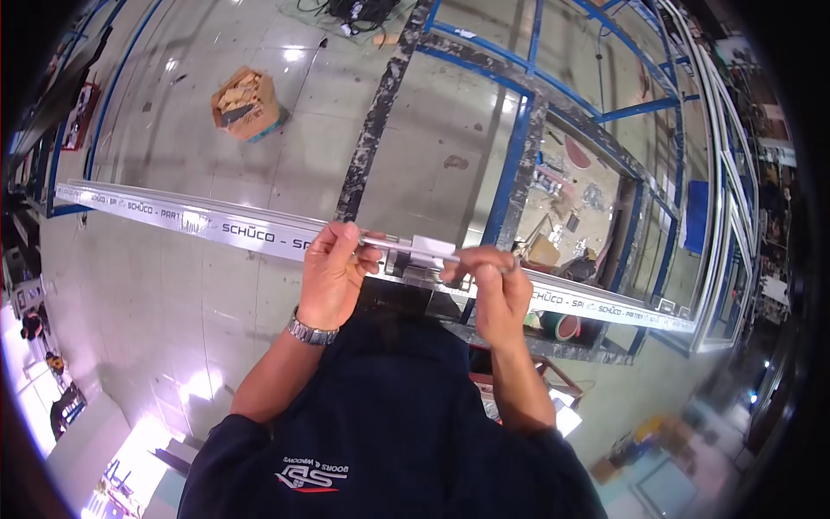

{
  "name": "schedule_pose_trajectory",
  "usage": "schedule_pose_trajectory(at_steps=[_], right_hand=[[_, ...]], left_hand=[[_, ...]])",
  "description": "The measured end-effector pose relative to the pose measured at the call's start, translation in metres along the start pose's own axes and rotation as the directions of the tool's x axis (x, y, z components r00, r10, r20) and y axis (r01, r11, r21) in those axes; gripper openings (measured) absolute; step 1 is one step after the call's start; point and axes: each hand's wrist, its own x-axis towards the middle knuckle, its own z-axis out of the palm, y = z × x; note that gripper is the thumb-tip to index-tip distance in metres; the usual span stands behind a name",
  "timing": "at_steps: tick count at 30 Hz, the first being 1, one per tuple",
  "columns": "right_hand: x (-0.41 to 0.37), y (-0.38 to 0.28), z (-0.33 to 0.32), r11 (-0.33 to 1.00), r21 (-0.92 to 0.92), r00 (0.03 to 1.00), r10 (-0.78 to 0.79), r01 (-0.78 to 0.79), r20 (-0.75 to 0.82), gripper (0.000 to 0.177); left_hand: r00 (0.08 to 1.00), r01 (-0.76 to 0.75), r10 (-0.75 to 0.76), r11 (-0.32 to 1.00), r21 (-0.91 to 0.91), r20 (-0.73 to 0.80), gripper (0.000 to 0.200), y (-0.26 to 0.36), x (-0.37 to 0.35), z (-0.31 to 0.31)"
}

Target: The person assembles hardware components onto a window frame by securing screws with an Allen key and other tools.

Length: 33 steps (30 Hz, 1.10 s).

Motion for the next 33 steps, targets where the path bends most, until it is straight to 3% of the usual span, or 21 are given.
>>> schedule_pose_trajectory(at_steps=[1,3,6,9,14,16,19,23,33], right_hand=[[0.014,0.0,0.0,1.0,-0.002,0.997,-0.016,0.016,0.076,0.02],[0.039,0.004,-0.002,0.997,-0.034,0.979,-0.067,0.075,0.191,0.02],[0.069,0.007,-0.006,0.997,-0.065,0.97,0.052,-0.038,0.237,0.02],[0.1,0.02,-0.011,0.969,0.05,0.963,0.234,-0.243,0.137,0.026],[0.147,0.061,-0.03,0.829,0.05,0.825,0.546,-0.558,0.147,0.027],[0.163,0.082,-0.032,0.788,-0.054,0.769,0.612,-0.614,0.182,0.027],[0.176,0.123,-0.033,0.734,-0.136,0.686,0.673,-0.665,0.276,0.027],[0.18,0.165,-0.025,0.689,-0.231,0.593,0.715,-0.686,0.372,0.028],[0.184,0.188,-0.009,0.641,-0.254,0.49,0.738,-0.725,0.464,0.031]], left_hand=[[0.999,-0.051,0.051,0.998,0.032,0.006,0.016,0.003,0.004,-0.003],[1.0,-0.004,0.004,0.998,0.058,0.0,0.018,0.013,0.012,-0.005],[0.999,0.02,-0.021,0.999,0.026,0.028,0.017,0.022,0.027,-0.009],[0.999,0.025,-0.036,0.966,0.259,0.034,0.013,0.033,0.038,-0.001],[0.941,0.068,-0.289,0.675,0.735,0.178,0.018,0.043,0.077,-0.005],[0.916,-0.014,-0.338,0.512,0.859,0.217,0.022,0.035,0.098,-0.008],[0.849,-0.158,-0.417,0.382,0.91,0.323,0.017,0.016,0.13,-0.026],[0.838,-0.132,-0.492,0.238,0.962,0.237,0.022,0.004,0.146,-0.036],[0.854,-0.06,-0.507,0.125,0.99,0.116,0.025,-0.003,0.146,-0.044]])
